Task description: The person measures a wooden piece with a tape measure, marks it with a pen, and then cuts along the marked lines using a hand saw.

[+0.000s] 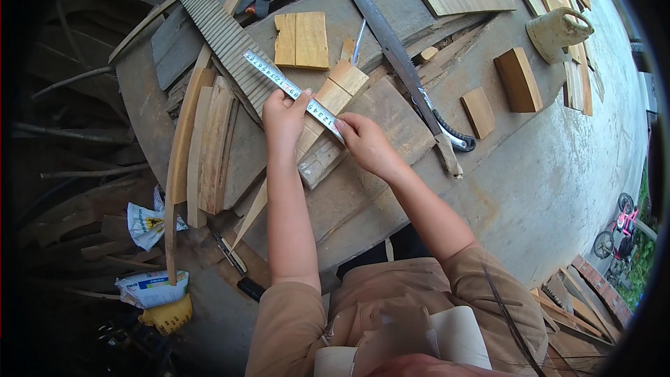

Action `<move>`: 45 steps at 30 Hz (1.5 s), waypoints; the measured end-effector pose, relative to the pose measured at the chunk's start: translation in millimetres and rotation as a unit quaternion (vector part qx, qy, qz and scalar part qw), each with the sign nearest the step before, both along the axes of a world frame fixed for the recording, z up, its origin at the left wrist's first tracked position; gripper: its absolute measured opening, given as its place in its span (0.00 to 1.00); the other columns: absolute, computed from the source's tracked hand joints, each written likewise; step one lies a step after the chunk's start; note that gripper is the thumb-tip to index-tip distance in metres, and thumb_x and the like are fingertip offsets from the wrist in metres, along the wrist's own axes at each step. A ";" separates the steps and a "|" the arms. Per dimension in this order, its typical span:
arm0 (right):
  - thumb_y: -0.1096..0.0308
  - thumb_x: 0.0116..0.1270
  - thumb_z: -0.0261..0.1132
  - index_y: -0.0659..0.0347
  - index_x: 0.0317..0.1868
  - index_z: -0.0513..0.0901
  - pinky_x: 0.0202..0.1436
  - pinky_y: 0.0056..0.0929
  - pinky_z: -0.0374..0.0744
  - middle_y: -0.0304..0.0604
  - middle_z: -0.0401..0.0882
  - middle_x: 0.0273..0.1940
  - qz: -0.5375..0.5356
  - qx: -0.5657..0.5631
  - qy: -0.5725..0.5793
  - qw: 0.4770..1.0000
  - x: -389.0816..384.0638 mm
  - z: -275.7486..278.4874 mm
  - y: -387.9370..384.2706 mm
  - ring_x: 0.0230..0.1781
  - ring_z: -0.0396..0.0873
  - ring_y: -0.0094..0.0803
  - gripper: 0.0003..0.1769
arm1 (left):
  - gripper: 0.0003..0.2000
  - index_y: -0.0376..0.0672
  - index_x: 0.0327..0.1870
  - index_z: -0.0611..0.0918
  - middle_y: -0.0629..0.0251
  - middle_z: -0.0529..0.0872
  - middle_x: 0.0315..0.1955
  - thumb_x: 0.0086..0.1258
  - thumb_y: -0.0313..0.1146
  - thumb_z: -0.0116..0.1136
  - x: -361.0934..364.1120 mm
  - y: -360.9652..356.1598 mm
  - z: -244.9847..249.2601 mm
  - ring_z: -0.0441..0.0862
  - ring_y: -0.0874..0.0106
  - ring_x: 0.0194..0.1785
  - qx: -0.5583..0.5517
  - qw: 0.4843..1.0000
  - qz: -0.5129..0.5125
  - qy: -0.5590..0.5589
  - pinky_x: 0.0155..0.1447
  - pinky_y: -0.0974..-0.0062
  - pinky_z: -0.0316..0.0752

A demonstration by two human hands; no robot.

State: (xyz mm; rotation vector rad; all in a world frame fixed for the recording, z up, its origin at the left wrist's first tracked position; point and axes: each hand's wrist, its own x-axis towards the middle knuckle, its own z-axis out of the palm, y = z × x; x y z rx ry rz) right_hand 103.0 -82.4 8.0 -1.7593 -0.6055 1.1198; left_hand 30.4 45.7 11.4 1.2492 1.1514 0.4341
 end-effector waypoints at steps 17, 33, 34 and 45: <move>0.66 0.66 0.50 0.68 0.41 0.75 0.40 0.30 0.71 0.52 0.77 0.32 0.002 -0.008 -0.047 0.999 -2.8 2.3 -1.5 0.33 0.74 0.36 0.14 | 0.05 0.29 0.33 0.73 0.54 0.82 0.30 0.60 0.21 0.54 -0.8 1.6 -0.8 0.80 0.74 0.33 -0.016 1.000 0.001 -0.013 0.36 0.82 0.73; 0.60 0.66 0.48 0.65 0.39 0.75 0.42 0.42 0.71 0.59 0.76 0.35 0.042 0.014 -0.071 0.997 2.2 5.5 -4.6 0.38 0.73 0.54 0.17 | 0.05 0.31 0.33 0.73 0.57 0.82 0.29 0.61 0.23 0.54 -5.2 1.2 -1.4 0.78 0.77 0.31 0.004 1.000 -0.011 -0.028 0.35 0.83 0.71; 0.54 0.65 0.49 0.65 0.44 0.74 0.42 0.43 0.71 0.60 0.76 0.35 0.070 -0.004 -0.105 0.992 4.4 7.9 -6.6 0.38 0.74 0.54 0.21 | 0.05 0.31 0.32 0.74 0.58 0.82 0.28 0.61 0.24 0.54 -5.9 0.3 -1.5 0.78 0.78 0.30 0.005 0.999 -0.006 -0.033 0.34 0.82 0.71; 0.67 0.60 0.56 0.62 0.54 0.66 0.40 0.43 0.72 0.57 0.76 0.37 0.161 0.031 -0.227 0.960 21.1 13.9 -71.8 0.39 0.74 0.51 0.22 | 0.19 0.30 0.48 0.70 0.52 0.79 0.41 0.61 0.33 0.58 -21.1 -15.9 35.4 0.77 0.71 0.42 0.119 0.990 0.010 0.073 0.43 0.79 0.72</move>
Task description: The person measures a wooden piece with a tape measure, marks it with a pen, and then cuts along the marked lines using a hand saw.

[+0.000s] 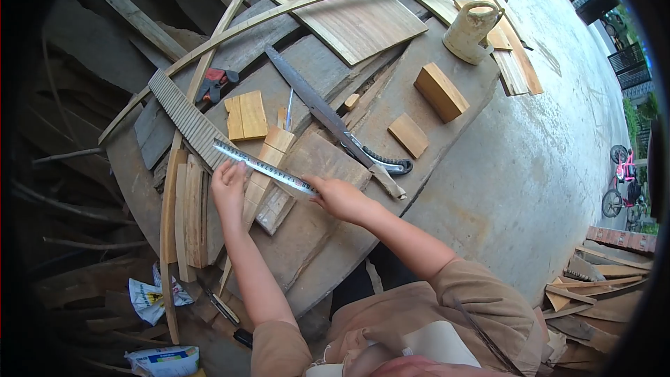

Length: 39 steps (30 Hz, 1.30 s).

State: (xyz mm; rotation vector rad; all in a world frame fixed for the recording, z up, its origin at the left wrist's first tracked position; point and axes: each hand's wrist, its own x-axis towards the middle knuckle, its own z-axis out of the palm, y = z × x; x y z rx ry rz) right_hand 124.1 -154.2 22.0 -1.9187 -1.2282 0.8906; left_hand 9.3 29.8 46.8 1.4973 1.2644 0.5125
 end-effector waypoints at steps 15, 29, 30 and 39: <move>0.68 0.60 0.56 0.59 0.51 0.70 0.45 0.41 0.71 0.55 0.75 0.40 -0.202 -0.059 -0.146 0.967 69.4 70.4 -167.9 0.43 0.73 0.49 0.18 | 0.12 0.44 0.46 0.76 0.64 0.77 0.44 0.67 0.37 0.47 -144.0 -153.3 517.7 0.69 0.66 0.51 0.589 0.620 -0.446 -0.264 0.47 0.72 0.65; 0.68 0.59 0.56 0.59 0.52 0.69 0.45 0.39 0.72 0.54 0.76 0.41 -0.209 0.022 -0.148 0.966 72.9 111.5 -159.5 0.43 0.73 0.49 0.19 | 0.17 0.42 0.52 0.71 0.61 0.71 0.50 0.67 0.43 0.44 -151.1 -183.5 528.9 0.65 0.67 0.56 0.574 0.612 -0.449 -0.307 0.54 0.70 0.62; 0.69 0.59 0.56 0.59 0.52 0.69 0.45 0.39 0.72 0.54 0.76 0.41 -0.204 0.032 -0.147 0.967 72.1 113.8 -156.6 0.43 0.73 0.49 0.19 | 0.18 0.42 0.52 0.70 0.60 0.71 0.51 0.67 0.43 0.44 -150.5 -185.2 528.5 0.65 0.67 0.56 0.574 0.612 -0.449 -0.307 0.55 0.70 0.62; 0.68 0.59 0.57 0.59 0.53 0.69 0.43 0.40 0.72 0.54 0.76 0.42 -0.107 0.046 -0.128 0.985 77.3 104.2 -122.6 0.43 0.74 0.50 0.21 | 0.22 0.42 0.56 0.67 0.58 0.67 0.55 0.67 0.46 0.43 -142.1 -205.5 526.0 0.63 0.67 0.59 0.575 0.634 -0.440 -0.271 0.60 0.69 0.60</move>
